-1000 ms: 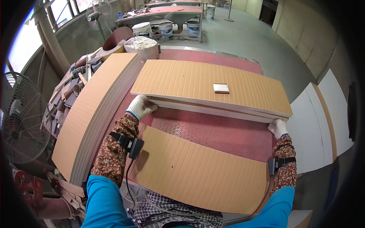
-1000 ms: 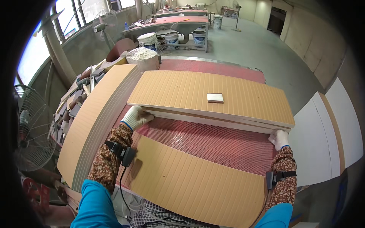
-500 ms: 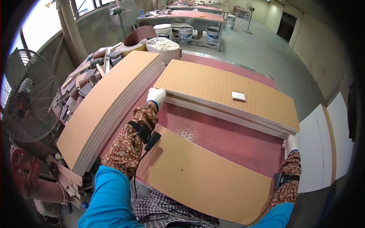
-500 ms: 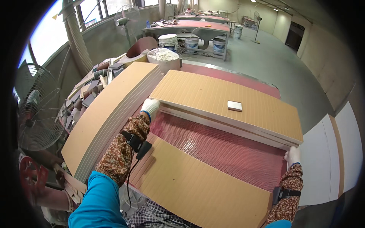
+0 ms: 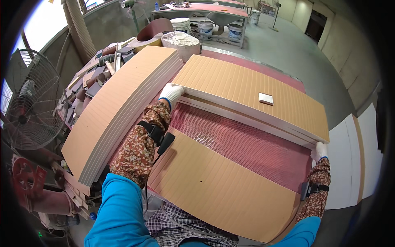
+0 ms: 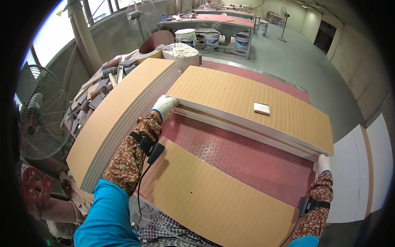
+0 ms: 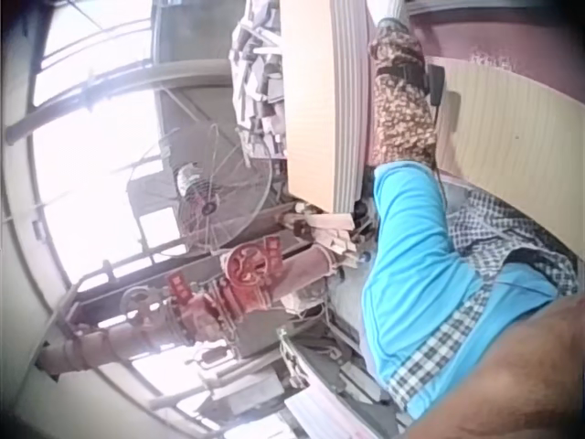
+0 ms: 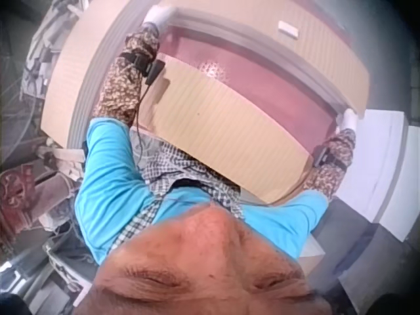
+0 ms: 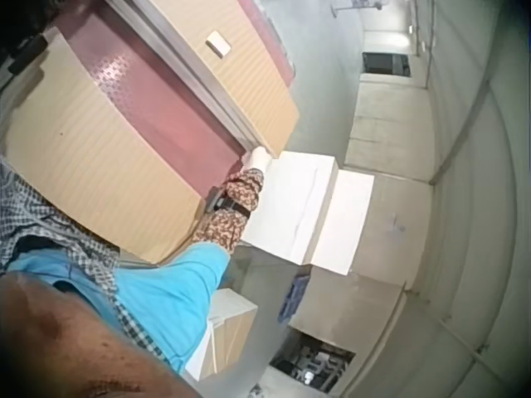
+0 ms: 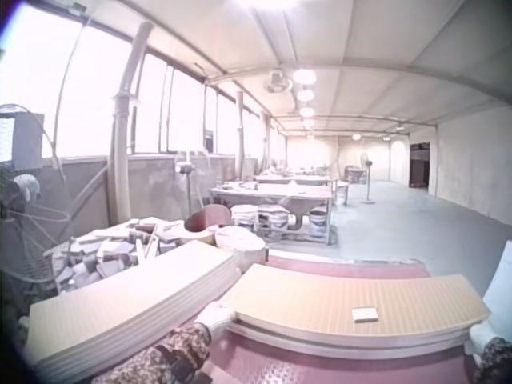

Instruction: Applying finishing material to the edges of wood panels and stacking them in a manufacturing facility.

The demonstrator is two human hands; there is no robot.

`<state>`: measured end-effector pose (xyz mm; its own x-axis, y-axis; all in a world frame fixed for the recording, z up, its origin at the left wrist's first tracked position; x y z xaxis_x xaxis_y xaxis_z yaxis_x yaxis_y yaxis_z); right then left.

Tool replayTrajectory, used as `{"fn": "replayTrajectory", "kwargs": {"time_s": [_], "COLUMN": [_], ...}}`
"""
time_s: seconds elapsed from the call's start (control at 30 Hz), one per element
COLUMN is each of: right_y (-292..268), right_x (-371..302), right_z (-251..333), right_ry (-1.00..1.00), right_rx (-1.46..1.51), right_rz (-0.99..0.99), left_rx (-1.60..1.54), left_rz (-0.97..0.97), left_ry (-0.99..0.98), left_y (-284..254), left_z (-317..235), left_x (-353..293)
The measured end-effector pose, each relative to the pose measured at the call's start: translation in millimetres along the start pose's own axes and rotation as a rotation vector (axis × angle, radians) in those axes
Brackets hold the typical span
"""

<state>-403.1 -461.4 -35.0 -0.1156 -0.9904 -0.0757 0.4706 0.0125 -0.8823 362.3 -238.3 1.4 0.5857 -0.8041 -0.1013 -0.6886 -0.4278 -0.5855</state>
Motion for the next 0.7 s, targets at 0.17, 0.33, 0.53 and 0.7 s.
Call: {"fn": "replayTrajectory", "kwargs": {"time_s": [0.17,0.33,0.53,0.7], "right_y": [-7,-2,2,-9], "right_x": [4,30,6,31], "right_z": [-38,-77,-41,-82], "right_ry": [0.045,0.151,0.181,0.108], "right_rx": [0.870,0.841,0.727,0.609], "right_rz": [-0.174,-0.164,-0.040,-0.075], "left_rx": [-0.479,-0.386,0.143,-0.387], "left_rz": [0.033,0.156,0.071,0.129], "left_ry": [0.037,0.156,0.442,0.051], "left_y": [-8,-2,-15,-8], "left_z": [-20,-8,-23,-15], "left_x": [-24,-15,-26,-29]}}
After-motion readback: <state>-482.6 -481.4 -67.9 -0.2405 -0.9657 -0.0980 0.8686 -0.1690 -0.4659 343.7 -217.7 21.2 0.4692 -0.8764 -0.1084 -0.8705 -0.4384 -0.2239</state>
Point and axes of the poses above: each hand's wrist, its own x-axis towards the middle knuckle, its own y-axis out of the palm, z = x × y, the point moved 6 cm from there along x, towards the middle knuckle, and after that the axes turned 4 degrees about -y, right-handed, at the moved point
